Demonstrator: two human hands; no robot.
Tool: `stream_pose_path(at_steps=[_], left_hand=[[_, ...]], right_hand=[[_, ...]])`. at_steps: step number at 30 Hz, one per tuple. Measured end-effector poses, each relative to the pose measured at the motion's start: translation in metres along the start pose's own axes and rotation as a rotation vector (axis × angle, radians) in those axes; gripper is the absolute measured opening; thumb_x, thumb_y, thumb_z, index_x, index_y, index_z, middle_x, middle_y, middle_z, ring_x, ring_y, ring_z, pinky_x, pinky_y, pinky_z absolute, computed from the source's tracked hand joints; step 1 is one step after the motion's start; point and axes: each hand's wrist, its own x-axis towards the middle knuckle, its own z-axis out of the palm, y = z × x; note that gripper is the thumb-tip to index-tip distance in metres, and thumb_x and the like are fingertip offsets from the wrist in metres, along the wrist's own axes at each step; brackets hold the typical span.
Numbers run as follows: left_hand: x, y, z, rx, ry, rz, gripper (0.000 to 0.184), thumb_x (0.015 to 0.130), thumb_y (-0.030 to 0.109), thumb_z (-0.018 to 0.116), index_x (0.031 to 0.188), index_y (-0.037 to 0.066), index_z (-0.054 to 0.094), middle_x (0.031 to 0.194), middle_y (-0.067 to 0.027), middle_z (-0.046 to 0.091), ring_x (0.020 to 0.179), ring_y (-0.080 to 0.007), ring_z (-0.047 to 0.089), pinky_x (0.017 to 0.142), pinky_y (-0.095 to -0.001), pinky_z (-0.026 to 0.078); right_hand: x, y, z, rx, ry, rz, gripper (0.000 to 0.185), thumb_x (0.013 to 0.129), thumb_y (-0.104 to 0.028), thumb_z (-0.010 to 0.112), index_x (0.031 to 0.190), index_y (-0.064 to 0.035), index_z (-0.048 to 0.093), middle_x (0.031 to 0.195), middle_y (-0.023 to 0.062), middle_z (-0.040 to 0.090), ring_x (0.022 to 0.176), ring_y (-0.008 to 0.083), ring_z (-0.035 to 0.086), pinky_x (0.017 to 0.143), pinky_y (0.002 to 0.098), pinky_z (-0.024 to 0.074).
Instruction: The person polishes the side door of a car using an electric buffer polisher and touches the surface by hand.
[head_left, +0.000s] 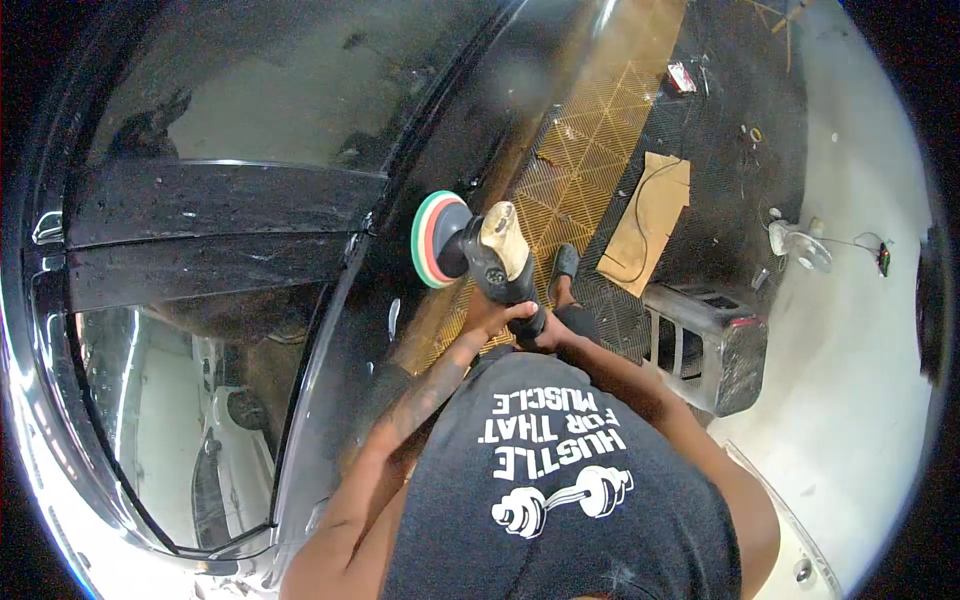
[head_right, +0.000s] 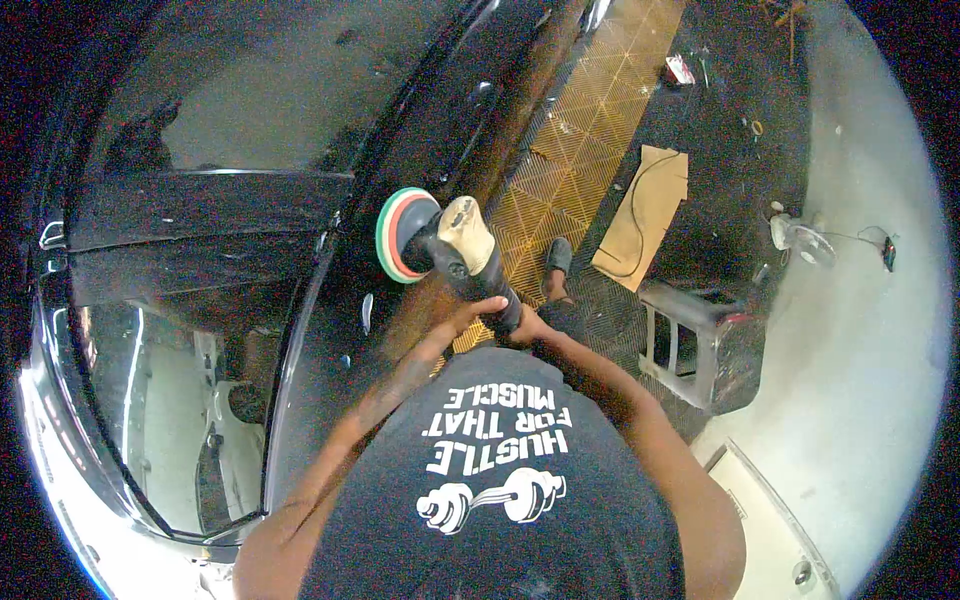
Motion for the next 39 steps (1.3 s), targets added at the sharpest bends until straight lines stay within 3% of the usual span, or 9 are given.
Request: stream_pose_path(at_steps=[2, 5, 8, 11, 14, 17, 21, 30, 39], left_hand=[[0.005, -0.002, -0.002, -0.098, -0.038, 0.001, 0.092, 0.058, 0.035, 0.091, 0.132, 0.001, 0.048, 0.129, -0.0143, 0.059, 0.121, -0.0260, 0.055, 0.105, -0.0381, 0.042], [-0.007, 0.018, -0.004, -0.026, -0.052, 0.033, 0.089, 0.059, 0.035, 0.091, 0.131, 0.001, 0.050, 0.130, -0.0138, 0.058, 0.121, -0.0261, 0.055, 0.106, -0.0383, 0.040], [-0.022, 0.020, -0.012, 0.200, -0.039, -0.088, 0.086, 0.060, 0.036, 0.090, 0.129, 0.002, 0.053, 0.130, -0.0133, 0.059, 0.120, -0.0262, 0.055, 0.106, -0.0385, 0.040], [-0.013, 0.004, -0.011, 0.010, -0.077, -0.084, 0.082, 0.061, 0.036, 0.090, 0.127, 0.002, 0.055, 0.125, -0.0132, 0.062, 0.120, -0.0259, 0.055, 0.105, -0.0381, 0.041], [-0.015, 0.011, -0.008, -0.087, -0.071, -0.080, 0.080, 0.061, 0.036, 0.090, 0.125, 0.001, 0.056, 0.121, -0.0136, 0.064, 0.117, -0.0264, 0.058, 0.103, -0.0388, 0.043], [-0.012, -0.047, -0.013, -0.051, -0.042, -0.052, 0.077, 0.061, 0.034, 0.090, 0.122, 0.001, 0.058, 0.118, -0.0134, 0.065, 0.113, -0.0258, 0.060, 0.100, -0.0390, 0.045], [-0.008, -0.020, -0.013, 0.062, -0.078, -0.072, 0.075, 0.059, 0.030, 0.091, 0.121, 0.001, 0.058, 0.118, -0.0126, 0.065, 0.111, -0.0239, 0.061, 0.098, -0.0385, 0.047], [-0.001, 0.009, -0.003, -0.066, -0.077, -0.039, 0.071, 0.061, 0.029, 0.089, 0.119, 0.003, 0.059, 0.114, -0.0102, 0.066, 0.107, -0.0234, 0.063, 0.096, -0.0371, 0.048], [0.008, -0.014, -0.007, -0.045, -0.097, -0.129, 0.071, 0.060, 0.028, 0.089, 0.119, 0.002, 0.059, 0.113, -0.0101, 0.067, 0.108, -0.0234, 0.062, 0.096, -0.0372, 0.047]], right_hand=[[0.002, 0.002, 0.001, 0.038, 0.034, -0.103, 0.047, 0.062, -0.014, 0.087, 0.099, -0.0088, 0.060, 0.088, -0.0004, 0.061, 0.080, 0.0137, 0.059, 0.071, 0.0316, 0.0488], [-0.003, -0.010, 0.002, 0.001, 0.035, -0.044, 0.042, 0.064, -0.018, 0.086, 0.095, -0.0076, 0.061, 0.086, -0.0006, 0.062, 0.079, 0.0136, 0.059, 0.070, 0.0318, 0.0488], [-0.013, -0.040, 0.007, 0.062, 0.018, -0.023, 0.040, 0.065, -0.018, 0.083, 0.097, -0.0048, 0.063, 0.089, 0.0000, 0.065, 0.082, 0.0130, 0.061, 0.073, 0.0315, 0.0496], [-0.013, -0.045, 0.009, 0.027, 0.048, 0.043, 0.043, 0.062, -0.017, 0.079, 0.101, -0.0041, 0.066, 0.095, 0.0028, 0.067, 0.087, 0.0123, 0.062, 0.078, 0.0327, 0.0506], [-0.004, -0.002, 0.001, 0.094, -0.036, 0.044, 0.044, 0.061, -0.016, 0.077, 0.101, -0.0034, 0.066, 0.097, 0.0039, 0.067, 0.089, 0.0127, 0.062, 0.079, 0.0327, 0.0505], [-0.008, -0.008, 0.003, -0.036, -0.062, 0.145, 0.046, 0.059, -0.015, 0.075, 0.103, -0.0030, 0.065, 0.096, 0.0035, 0.066, 0.088, 0.0137, 0.062, 0.079, 0.0324, 0.0502], [-0.007, -0.008, 0.004, 0.111, -0.048, -0.012, 0.044, 0.060, -0.015, 0.077, 0.101, -0.0048, 0.064, 0.093, 0.0026, 0.066, 0.086, 0.0147, 0.062, 0.079, 0.0316, 0.0498], [-0.005, -0.001, 0.007, 0.083, 0.021, 0.010, 0.042, 0.063, -0.014, 0.079, 0.100, -0.0058, 0.062, 0.094, 0.0024, 0.064, 0.086, 0.0141, 0.060, 0.075, 0.0313, 0.0495], [-0.002, -0.005, 0.010, 0.066, 0.035, -0.012, 0.037, 0.066, -0.013, 0.079, 0.098, -0.0060, 0.063, 0.090, 0.0004, 0.064, 0.081, 0.0128, 0.060, 0.073, 0.0308, 0.0489]])
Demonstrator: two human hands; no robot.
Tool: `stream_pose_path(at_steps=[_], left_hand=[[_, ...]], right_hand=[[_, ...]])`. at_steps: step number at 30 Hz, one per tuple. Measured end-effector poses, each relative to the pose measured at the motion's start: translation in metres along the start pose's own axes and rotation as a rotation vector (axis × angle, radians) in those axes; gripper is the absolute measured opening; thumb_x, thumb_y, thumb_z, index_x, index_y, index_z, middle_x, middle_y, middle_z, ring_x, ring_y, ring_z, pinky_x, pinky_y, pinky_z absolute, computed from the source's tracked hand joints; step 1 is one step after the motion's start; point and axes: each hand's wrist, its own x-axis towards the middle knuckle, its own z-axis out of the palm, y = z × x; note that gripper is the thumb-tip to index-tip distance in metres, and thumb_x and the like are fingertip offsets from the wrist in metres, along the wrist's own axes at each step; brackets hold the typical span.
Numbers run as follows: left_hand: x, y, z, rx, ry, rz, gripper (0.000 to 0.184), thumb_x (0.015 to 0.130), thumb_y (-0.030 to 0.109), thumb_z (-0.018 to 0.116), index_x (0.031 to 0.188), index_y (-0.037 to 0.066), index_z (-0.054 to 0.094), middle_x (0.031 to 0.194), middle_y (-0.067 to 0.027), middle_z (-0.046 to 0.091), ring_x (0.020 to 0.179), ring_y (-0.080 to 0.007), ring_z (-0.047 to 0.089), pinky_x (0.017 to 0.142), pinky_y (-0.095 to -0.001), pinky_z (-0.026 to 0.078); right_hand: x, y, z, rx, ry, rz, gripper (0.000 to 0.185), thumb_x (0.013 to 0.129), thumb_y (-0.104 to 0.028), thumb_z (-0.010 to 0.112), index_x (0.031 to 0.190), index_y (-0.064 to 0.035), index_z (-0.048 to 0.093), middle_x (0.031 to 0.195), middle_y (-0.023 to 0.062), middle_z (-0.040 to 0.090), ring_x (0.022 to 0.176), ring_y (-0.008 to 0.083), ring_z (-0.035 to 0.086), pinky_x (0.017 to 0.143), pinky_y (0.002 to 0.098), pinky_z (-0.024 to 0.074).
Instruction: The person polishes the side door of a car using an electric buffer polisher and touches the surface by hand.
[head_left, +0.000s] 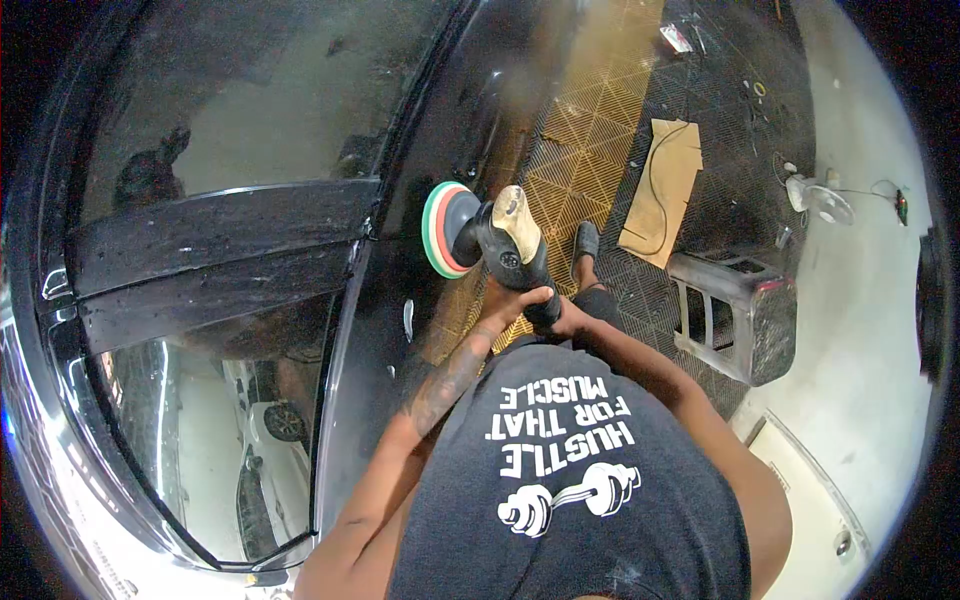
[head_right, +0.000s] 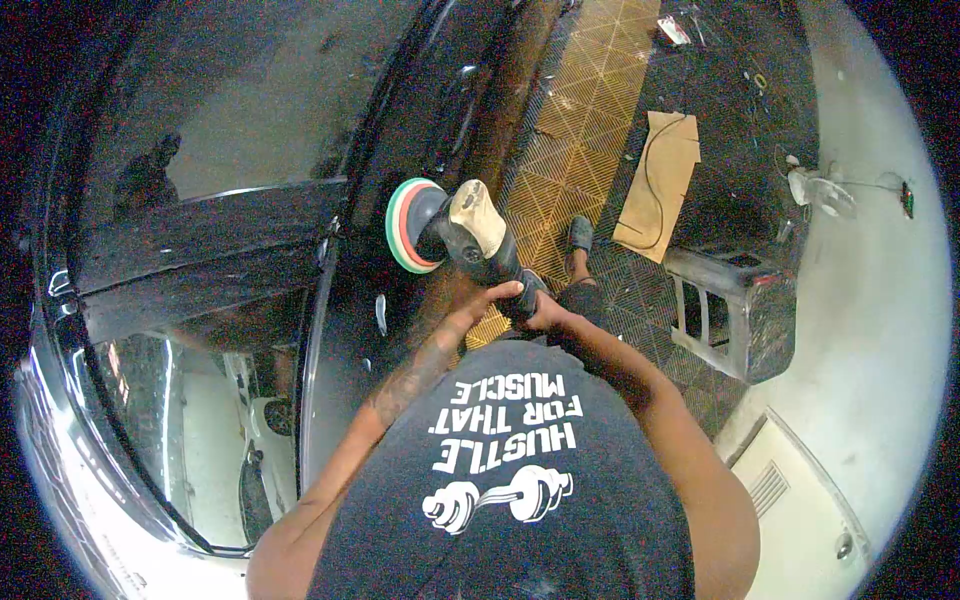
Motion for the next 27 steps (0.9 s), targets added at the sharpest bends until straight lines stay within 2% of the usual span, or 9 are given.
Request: stream_pose_path(at_steps=[3, 11, 13, 18, 20, 21, 23, 25, 27], left_hand=[[-0.015, 0.032, 0.001, 0.151, 0.041, 0.216, 0.071, 0.061, 0.028, 0.089, 0.119, 0.002, 0.059, 0.114, -0.0107, 0.066, 0.109, -0.0237, 0.061, 0.097, -0.0380, 0.047], [-0.048, 0.033, -0.006, 0.163, 0.091, 0.012, 0.089, 0.061, 0.037, 0.090, 0.132, 0.001, 0.049, 0.129, -0.0139, 0.058, 0.121, -0.0260, 0.055, 0.105, -0.0383, 0.041], [-0.061, 0.056, -0.003, 0.219, 0.083, -0.028, 0.090, 0.062, 0.037, 0.090, 0.133, 0.001, 0.048, 0.130, -0.0141, 0.058, 0.122, -0.0261, 0.054, 0.106, -0.0388, 0.040], [-0.069, 0.055, -0.001, 0.233, 0.099, -0.097, 0.086, 0.064, 0.035, 0.090, 0.131, 0.001, 0.050, 0.129, -0.0133, 0.059, 0.122, -0.0260, 0.054, 0.108, -0.0395, 0.038], [-0.060, 0.029, -0.005, 0.242, 0.095, -0.142, 0.086, 0.064, 0.035, 0.090, 0.132, 0.001, 0.050, 0.130, -0.0134, 0.059, 0.122, -0.0262, 0.054, 0.108, -0.0392, 0.038], [-0.041, -0.035, -0.016, 0.113, 0.038, -0.098, 0.086, 0.064, 0.037, 0.089, 0.132, 0.001, 0.050, 0.129, -0.0134, 0.059, 0.122, -0.0265, 0.054, 0.108, -0.0390, 0.038], [-0.039, -0.036, -0.014, -0.017, -0.019, -0.057, 0.086, 0.064, 0.038, 0.089, 0.131, 0.001, 0.050, 0.129, -0.0135, 0.059, 0.123, -0.0268, 0.054, 0.108, -0.0387, 0.038], [-0.054, 0.037, -0.001, 0.207, 0.070, 0.042, 0.082, 0.065, 0.039, 0.088, 0.129, 0.001, 0.052, 0.127, -0.0132, 0.060, 0.122, -0.0268, 0.054, 0.108, -0.0382, 0.039], [-0.047, 0.044, -0.002, 0.272, 0.053, 0.053, 0.081, 0.065, 0.038, 0.088, 0.128, 0.002, 0.053, 0.126, -0.0127, 0.061, 0.120, -0.0262, 0.056, 0.106, -0.0383, 0.041]], right_hand=[[-0.002, -0.015, -0.001, -0.016, -0.017, 0.017, 0.039, 0.064, -0.013, 0.078, 0.100, -0.0057, 0.063, 0.091, 0.0008, 0.065, 0.082, 0.0128, 0.060, 0.074, 0.0310, 0.0492], [0.003, 0.024, -0.005, 0.000, -0.062, 0.043, 0.056, 0.057, -0.016, 0.074, 0.111, -0.0037, 0.063, 0.100, 0.0040, 0.066, 0.094, 0.0162, 0.061, 0.086, 0.0336, 0.0489], [0.006, 0.032, -0.005, -0.174, -0.109, 0.067, 0.061, 0.055, -0.016, 0.074, 0.114, -0.0035, 0.062, 0.105, 0.0061, 0.066, 0.098, 0.0182, 0.061, 0.090, 0.0340, 0.0478], [-0.003, 0.024, -0.001, -0.108, -0.114, 0.066, 0.060, 0.055, -0.015, 0.074, 0.113, -0.0027, 0.062, 0.106, 0.0079, 0.067, 0.098, 0.0193, 0.062, 0.089, 0.0337, 0.0483], [-0.005, 0.015, 0.002, -0.095, -0.115, 0.085, 0.058, 0.056, -0.015, 0.074, 0.112, -0.0025, 0.063, 0.105, 0.0081, 0.067, 0.098, 0.0195, 0.062, 0.088, 0.0335, 0.0486], [-0.005, 0.008, 0.005, -0.112, -0.090, 0.070, 0.057, 0.056, -0.014, 0.074, 0.111, -0.0025, 0.063, 0.104, 0.0079, 0.067, 0.097, 0.0194, 0.062, 0.088, 0.0338, 0.0488], [-0.005, 0.008, 0.006, -0.129, -0.065, 0.056, 0.056, 0.056, -0.014, 0.074, 0.110, -0.0025, 0.063, 0.103, 0.0077, 0.067, 0.096, 0.0194, 0.062, 0.087, 0.0341, 0.0490], [-0.003, 0.022, 0.003, -0.114, -0.077, 0.041, 0.055, 0.057, -0.014, 0.076, 0.108, -0.0030, 0.063, 0.101, 0.0062, 0.067, 0.095, 0.0190, 0.063, 0.087, 0.0348, 0.0493], [0.003, 0.035, -0.005, -0.130, -0.164, 0.087, 0.058, 0.059, -0.011, 0.076, 0.114, -0.0035, 0.061, 0.109, 0.0080, 0.066, 0.102, 0.0207, 0.062, 0.091, 0.0345, 0.0485]])
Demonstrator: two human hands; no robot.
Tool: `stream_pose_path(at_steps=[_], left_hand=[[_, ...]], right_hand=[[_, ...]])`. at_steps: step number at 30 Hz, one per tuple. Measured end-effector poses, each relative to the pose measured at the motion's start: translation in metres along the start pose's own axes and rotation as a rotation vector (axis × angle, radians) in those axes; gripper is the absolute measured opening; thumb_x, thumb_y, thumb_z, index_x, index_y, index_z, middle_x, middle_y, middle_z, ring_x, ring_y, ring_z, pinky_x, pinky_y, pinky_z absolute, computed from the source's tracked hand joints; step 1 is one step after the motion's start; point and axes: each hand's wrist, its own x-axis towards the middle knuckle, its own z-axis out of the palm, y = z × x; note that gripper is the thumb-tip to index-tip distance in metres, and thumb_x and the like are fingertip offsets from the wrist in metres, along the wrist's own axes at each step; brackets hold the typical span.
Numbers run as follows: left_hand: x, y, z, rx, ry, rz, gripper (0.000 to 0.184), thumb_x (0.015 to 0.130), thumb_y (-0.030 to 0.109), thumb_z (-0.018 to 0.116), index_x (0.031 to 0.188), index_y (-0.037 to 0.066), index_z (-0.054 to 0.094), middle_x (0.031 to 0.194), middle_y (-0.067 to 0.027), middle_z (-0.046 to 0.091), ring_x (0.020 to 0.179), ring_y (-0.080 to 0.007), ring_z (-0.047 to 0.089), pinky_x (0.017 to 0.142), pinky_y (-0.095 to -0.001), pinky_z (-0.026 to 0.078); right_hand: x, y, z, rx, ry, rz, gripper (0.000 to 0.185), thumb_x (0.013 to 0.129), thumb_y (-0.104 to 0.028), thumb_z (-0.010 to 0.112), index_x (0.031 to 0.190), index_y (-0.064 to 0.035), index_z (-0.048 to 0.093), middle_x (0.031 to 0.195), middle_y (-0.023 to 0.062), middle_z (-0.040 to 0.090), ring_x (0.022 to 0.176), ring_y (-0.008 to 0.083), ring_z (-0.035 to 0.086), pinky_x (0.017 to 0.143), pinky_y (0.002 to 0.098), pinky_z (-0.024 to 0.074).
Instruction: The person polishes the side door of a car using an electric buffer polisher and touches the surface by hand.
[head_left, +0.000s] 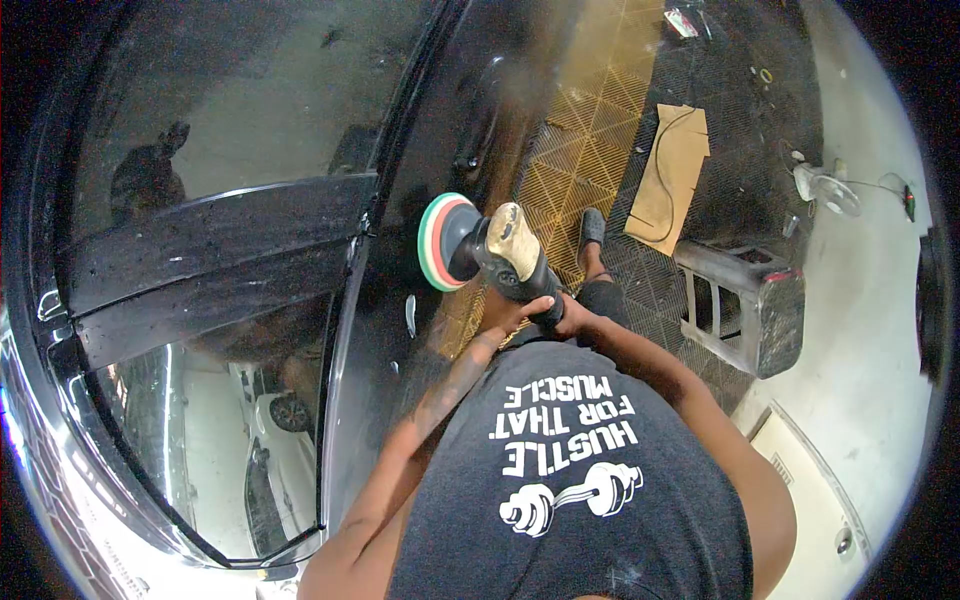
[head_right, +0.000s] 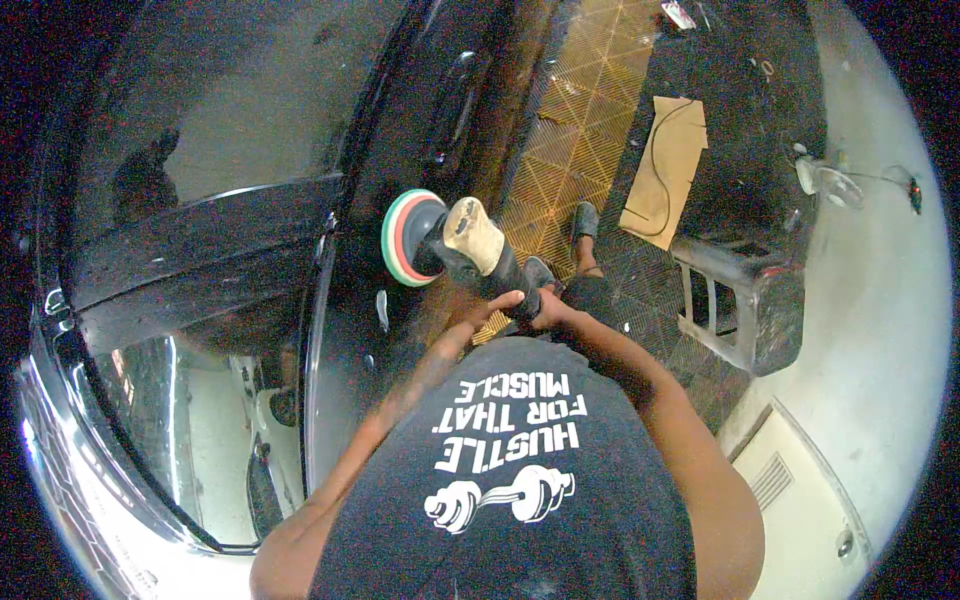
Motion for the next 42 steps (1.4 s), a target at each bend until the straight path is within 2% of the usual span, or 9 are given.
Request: stream_pose_path(at_steps=[4, 8, 12, 14, 15, 22, 24, 36, 42], left_hand=[[0.011, -0.029, 0.006, -0.180, -0.030, 0.046, 0.078, 0.063, 0.036, 0.089, 0.125, 0.002, 0.056, 0.124, -0.0131, 0.062, 0.118, -0.0266, 0.057, 0.104, -0.0391, 0.042], [-0.021, 0.046, -0.012, -0.005, 0.056, 0.035, 0.088, 0.063, 0.035, 0.090, 0.133, 0.001, 0.048, 0.133, -0.0134, 0.055, 0.126, -0.0273, 0.050, 0.109, -0.0401, 0.037], [-0.029, 0.034, -0.037, 0.150, -0.039, -0.026, 0.088, 0.063, 0.036, 0.091, 0.134, 0.005, 0.050, 0.132, -0.0144, 0.056, 0.131, -0.0282, 0.045, 0.113, -0.0409, 0.031], [-0.034, 0.020, -0.049, 0.008, -0.172, 0.078, 0.073, 0.070, 0.025, 0.087, 0.133, 0.007, 0.052, 0.129, -0.0093, 0.059, 0.126, -0.0249, 0.050, 0.110, -0.0385, 0.036], [-0.040, 0.029, -0.052, -0.068, -0.171, 0.128, 0.068, 0.074, 0.017, 0.084, 0.133, 0.007, 0.052, 0.130, -0.0058, 0.059, 0.123, -0.0216, 0.053, 0.107, -0.0365, 0.040], [-0.035, 0.029, -0.050, 0.012, -0.317, 0.009, 0.075, 0.076, 0.026, 0.083, 0.138, 0.008, 0.047, 0.139, -0.0096, 0.052, 0.131, -0.0244, 0.045, 0.110, -0.0413, 0.038], [-0.037, 0.052, -0.040, 0.182, -0.130, 0.053, 0.064, 0.077, 0.031, 0.081, 0.131, 0.008, 0.054, 0.135, -0.0078, 0.056, 0.126, -0.0236, 0.049, 0.111, -0.0386, 0.032], [-0.045, 0.057, -0.049, -0.238, -0.149, 0.119, 0.065, 0.072, 0.018, 0.086, 0.127, 0.006, 0.054, 0.125, -0.0091, 0.059, 0.115, -0.0235, 0.056, 0.104, -0.0378, 0.041], [-0.017, 0.051, -0.049, -0.040, -0.167, 0.142, 0.067, 0.071, 0.019, 0.086, 0.127, 0.005, 0.053, 0.124, -0.0096, 0.059, 0.117, -0.0238, 0.055, 0.106, -0.0389, 0.040]], right_hand=[[0.001, 0.016, 0.008, 0.195, 0.036, -0.058, 0.056, 0.061, -0.007, 0.076, 0.115, -0.0033, 0.062, 0.112, 0.0086, 0.067, 0.107, 0.0218, 0.063, 0.093, 0.0346, 0.0485], [-0.012, -0.030, 0.009, 0.130, 0.122, -0.086, 0.051, 0.059, -0.008, 0.077, 0.108, -0.0028, 0.065, 0.105, 0.0079, 0.069, 0.099, 0.0213, 0.065, 0.089, 0.0357, 0.0503], [-0.002, -0.014, 0.022, -0.033, 0.048, 0.036, 0.068, 0.056, -0.013, 0.079, 0.120, -0.0006, 0.060, 0.118, 0.0111, 0.064, 0.106, 0.0228, 0.061, 0.095, 0.0378, 0.0464], [0.007, 0.006, 0.029, -0.084, 0.132, -0.133, 0.059, 0.059, -0.012, 0.078, 0.114, 0.0005, 0.062, 0.110, 0.0122, 0.068, 0.102, 0.0234, 0.063, 0.092, 0.0373, 0.0481], [-0.003, -0.033, 0.026, -0.056, 0.080, 0.020, 0.053, 0.060, -0.012, 0.077, 0.110, 0.0009, 0.064, 0.106, 0.0128, 0.070, 0.098, 0.0241, 0.065, 0.089, 0.0372, 0.0490], [-0.007, -0.046, 0.024, -0.079, 0.091, -0.016, 0.054, 0.057, -0.014, 0.078, 0.108, -0.0002, 0.065, 0.101, 0.0124, 0.071, 0.095, 0.0220, 0.065, 0.085, 0.0362, 0.0499], [-0.007, -0.030, 0.023, -0.122, 0.092, 0.014, 0.059, 0.054, -0.014, 0.079, 0.109, -0.0012, 0.064, 0.102, 0.0114, 0.070, 0.095, 0.0208, 0.065, 0.086, 0.0360, 0.0498], [-0.019, -0.094, 0.019, -0.193, 0.278, 0.158, 0.058, 0.050, -0.012, 0.080, 0.104, 0.0000, 0.063, 0.097, 0.0100, 0.068, 0.092, 0.0214, 0.063, 0.088, 0.0368, 0.0485], [-0.016, -0.087, 0.004, -0.127, 0.158, 0.132, 0.058, 0.049, -0.008, 0.081, 0.103, 0.0011, 0.063, 0.094, 0.0081, 0.068, 0.086, 0.0179, 0.062, 0.082, 0.0342, 0.0500]])
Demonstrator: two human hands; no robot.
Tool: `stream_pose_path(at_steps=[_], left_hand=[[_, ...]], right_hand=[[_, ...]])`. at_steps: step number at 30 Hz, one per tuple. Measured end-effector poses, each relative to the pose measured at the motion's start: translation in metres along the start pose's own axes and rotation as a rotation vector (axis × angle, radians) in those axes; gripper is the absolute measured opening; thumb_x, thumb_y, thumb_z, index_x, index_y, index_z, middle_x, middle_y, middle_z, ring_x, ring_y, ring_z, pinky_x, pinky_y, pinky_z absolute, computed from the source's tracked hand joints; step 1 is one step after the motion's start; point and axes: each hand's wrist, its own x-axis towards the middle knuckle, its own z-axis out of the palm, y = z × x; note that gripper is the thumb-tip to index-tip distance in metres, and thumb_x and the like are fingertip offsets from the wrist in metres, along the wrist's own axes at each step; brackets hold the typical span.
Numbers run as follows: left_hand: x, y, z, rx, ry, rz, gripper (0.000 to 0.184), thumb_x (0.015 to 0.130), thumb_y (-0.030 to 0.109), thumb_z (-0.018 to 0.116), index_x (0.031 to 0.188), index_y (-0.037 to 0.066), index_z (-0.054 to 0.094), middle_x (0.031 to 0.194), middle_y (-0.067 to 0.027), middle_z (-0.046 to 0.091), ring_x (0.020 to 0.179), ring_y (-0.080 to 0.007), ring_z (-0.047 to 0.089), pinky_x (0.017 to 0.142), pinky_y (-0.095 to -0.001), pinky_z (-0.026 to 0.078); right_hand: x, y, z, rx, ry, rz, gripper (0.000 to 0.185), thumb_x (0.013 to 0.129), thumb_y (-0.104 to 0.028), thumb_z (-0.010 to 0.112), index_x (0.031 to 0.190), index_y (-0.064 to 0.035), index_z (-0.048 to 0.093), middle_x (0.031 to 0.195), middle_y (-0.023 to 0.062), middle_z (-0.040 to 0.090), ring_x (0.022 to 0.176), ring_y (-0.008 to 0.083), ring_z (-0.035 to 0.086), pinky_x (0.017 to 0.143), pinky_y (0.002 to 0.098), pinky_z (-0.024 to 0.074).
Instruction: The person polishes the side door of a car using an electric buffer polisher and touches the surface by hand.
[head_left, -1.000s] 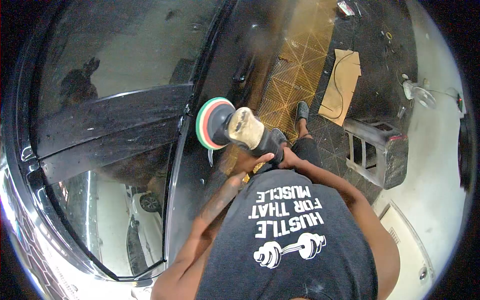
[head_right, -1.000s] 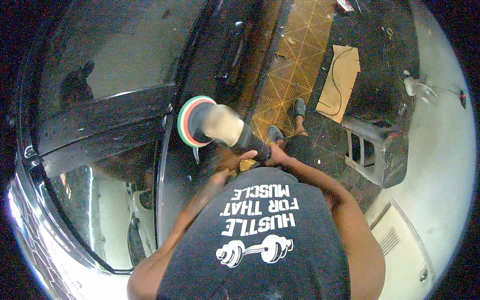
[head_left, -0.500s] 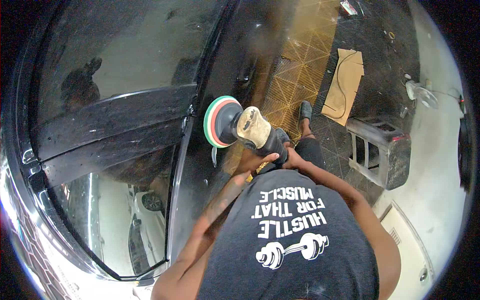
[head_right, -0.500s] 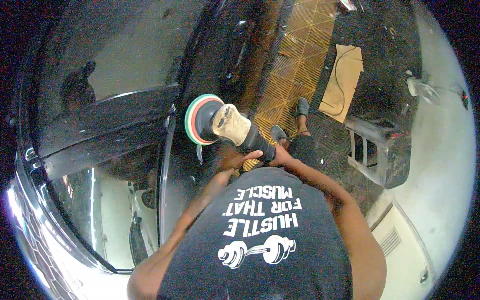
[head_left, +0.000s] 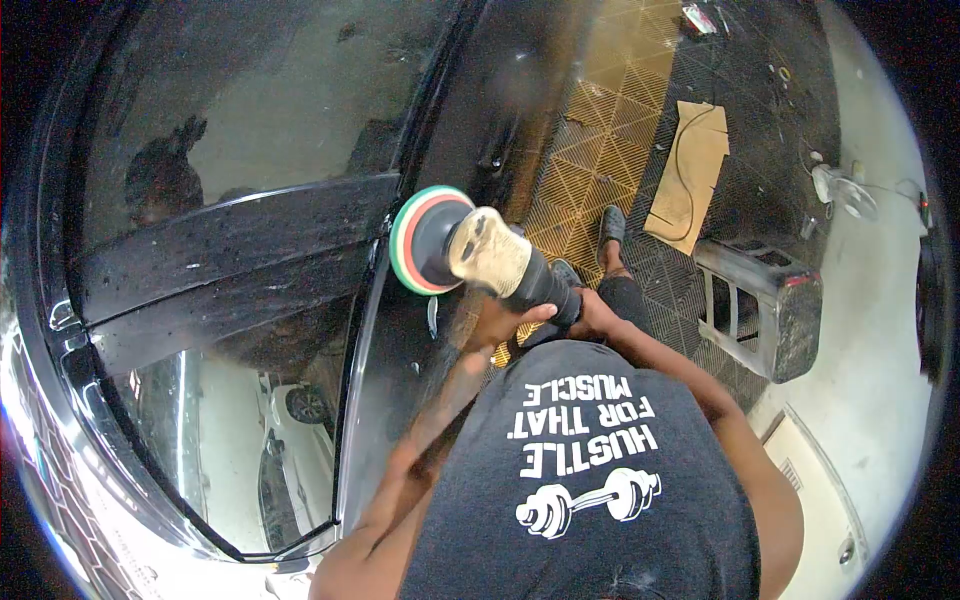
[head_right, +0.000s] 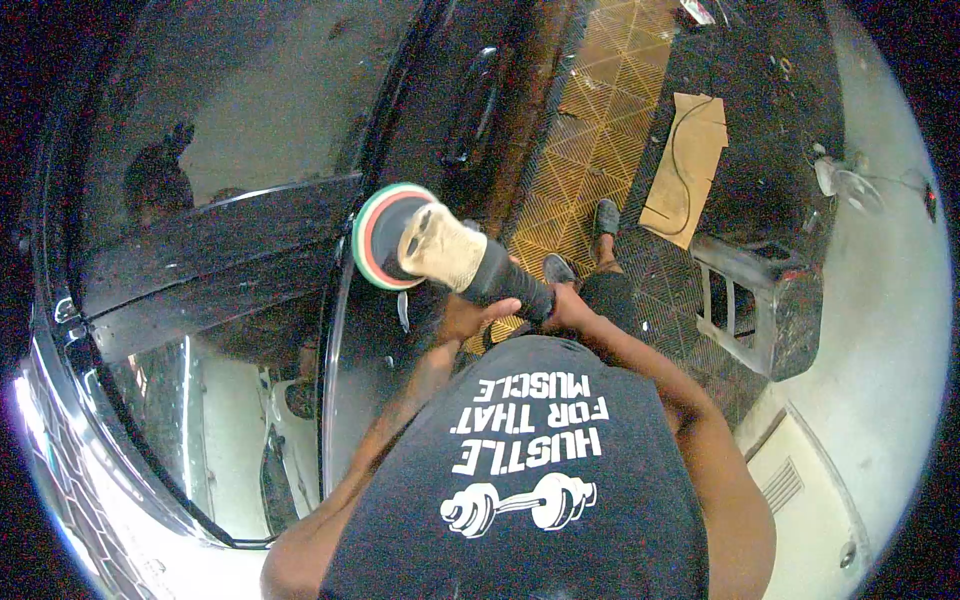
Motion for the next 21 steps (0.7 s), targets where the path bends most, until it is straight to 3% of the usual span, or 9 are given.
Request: stream_pose_path(at_steps=[4, 6, 8, 10, 11, 13, 15, 18, 21], left_hand=[[0.002, 0.021, 0.007, 0.033, 0.077, 0.015, 0.063, 0.071, 0.026, 0.086, 0.123, 0.004, 0.058, 0.117, -0.0098, 0.064, 0.112, -0.0231, 0.058, 0.102, -0.0382, 0.043], [-0.011, 0.014, 0.012, 0.093, 0.154, -0.002, 0.061, 0.072, 0.024, 0.085, 0.123, 0.004, 0.057, 0.116, -0.0099, 0.063, 0.110, -0.0228, 0.059, 0.101, -0.0374, 0.044], [-0.016, 0.001, 0.015, -0.220, 0.078, -0.040, 0.065, 0.070, 0.025, 0.087, 0.123, 0.005, 0.057, 0.115, -0.0093, 0.062, 0.111, -0.0221, 0.058, 0.101, -0.0360, 0.044], [-0.020, 0.015, 0.013, -0.218, 0.040, -0.061, 0.059, 0.074, 0.013, 0.083, 0.125, 0.006, 0.054, 0.118, -0.0081, 0.061, 0.115, -0.0213, 0.055, 0.105, -0.0372, 0.041], [-0.017, 0.011, 0.012, -0.216, 0.038, -0.062, 0.059, 0.074, 0.013, 0.083, 0.125, 0.006, 0.054, 0.118, -0.0081, 0.061, 0.115, -0.0213, 0.055, 0.105, -0.0372, 0.041], [-0.008, -0.004, 0.010, -0.027, 0.057, -0.125, 0.066, 0.072, 0.024, 0.086, 0.127, 0.005, 0.054, 0.123, -0.0105, 0.061, 0.120, -0.0249, 0.054, 0.109, -0.0390, 0.038], [0.000, 0.007, 0.010, 0.000, 0.073, -0.178, 0.073, 0.070, 0.029, 0.087, 0.129, 0.005, 0.053, 0.127, -0.0117, 0.060, 0.123, -0.0266, 0.052, 0.110, -0.0398, 0.036], [0.015, 0.028, 0.012, -0.057, 0.098, -0.224, 0.089, 0.062, 0.039, 0.090, 0.134, 0.004, 0.050, 0.135, -0.0141, 0.055, 0.129, -0.0299, 0.047, 0.113, -0.0422, 0.032], [0.024, 0.025, 0.009, -0.031, 0.054, -0.193, 0.096, 0.062, 0.040, 0.089, 0.139, 0.005, 0.045, 0.142, -0.0127, 0.049, 0.134, -0.0307, 0.041, 0.116, -0.0415, 0.028]], right_hand=[[0.003, 0.011, -0.003, 0.064, 0.002, -0.001, 0.062, 0.049, -0.012, 0.083, 0.107, 0.0002, 0.063, 0.096, 0.0074, 0.069, 0.087, 0.0175, 0.063, 0.084, 0.0338, 0.0505], [0.000, 0.010, -0.004, 0.034, -0.003, -0.125, 0.063, 0.052, -0.012, 0.084, 0.109, -0.0007, 0.062, 0.099, 0.0087, 0.069, 0.091, 0.0194, 0.063, 0.085, 0.0353, 0.0502], [0.006, 0.033, 0.006, -0.051, 0.004, -0.099, 0.064, 0.053, -0.014, 0.087, 0.110, -0.0012, 0.061, 0.103, 0.0114, 0.068, 0.096, 0.0221, 0.063, 0.087, 0.0372, 0.0495], [0.019, 0.072, 0.013, -0.184, 0.009, -0.089, 0.063, 0.055, -0.017, 0.089, 0.109, -0.0013, 0.060, 0.105, 0.0143, 0.068, 0.099, 0.0244, 0.064, 0.087, 0.0386, 0.0491], [0.029, 0.095, 0.020, 0.073, 0.055, -0.007, 0.062, 0.055, -0.016, 0.087, 0.109, -0.0011, 0.060, 0.104, 0.0134, 0.068, 0.098, 0.0237, 0.064, 0.087, 0.0384, 0.0491], [0.029, 0.090, 0.018, 0.332, 0.103, 0.075, 0.061, 0.055, -0.015, 0.086, 0.109, -0.0008, 0.061, 0.104, 0.0125, 0.068, 0.097, 0.0231, 0.064, 0.087, 0.0383, 0.0491], [0.014, 0.042, -0.001, -0.160, 0.030, 0.038, 0.062, 0.054, -0.014, 0.083, 0.110, -0.0011, 0.061, 0.103, 0.0098, 0.068, 0.094, 0.0208, 0.064, 0.087, 0.0373, 0.0495], [0.024, 0.046, -0.005, -0.066, -0.012, 0.029, 0.063, 0.045, -0.021, 0.088, 0.100, -0.0007, 0.064, 0.098, 0.0176, 0.070, 0.092, 0.0285, 0.068, 0.082, 0.0413, 0.0525], [0.017, 0.023, -0.008, -0.061, 0.047, 0.011, 0.062, 0.051, -0.021, 0.085, 0.107, -0.0043, 0.065, 0.101, 0.0152, 0.071, 0.092, 0.0239, 0.069, 0.083, 0.0390, 0.0535]])
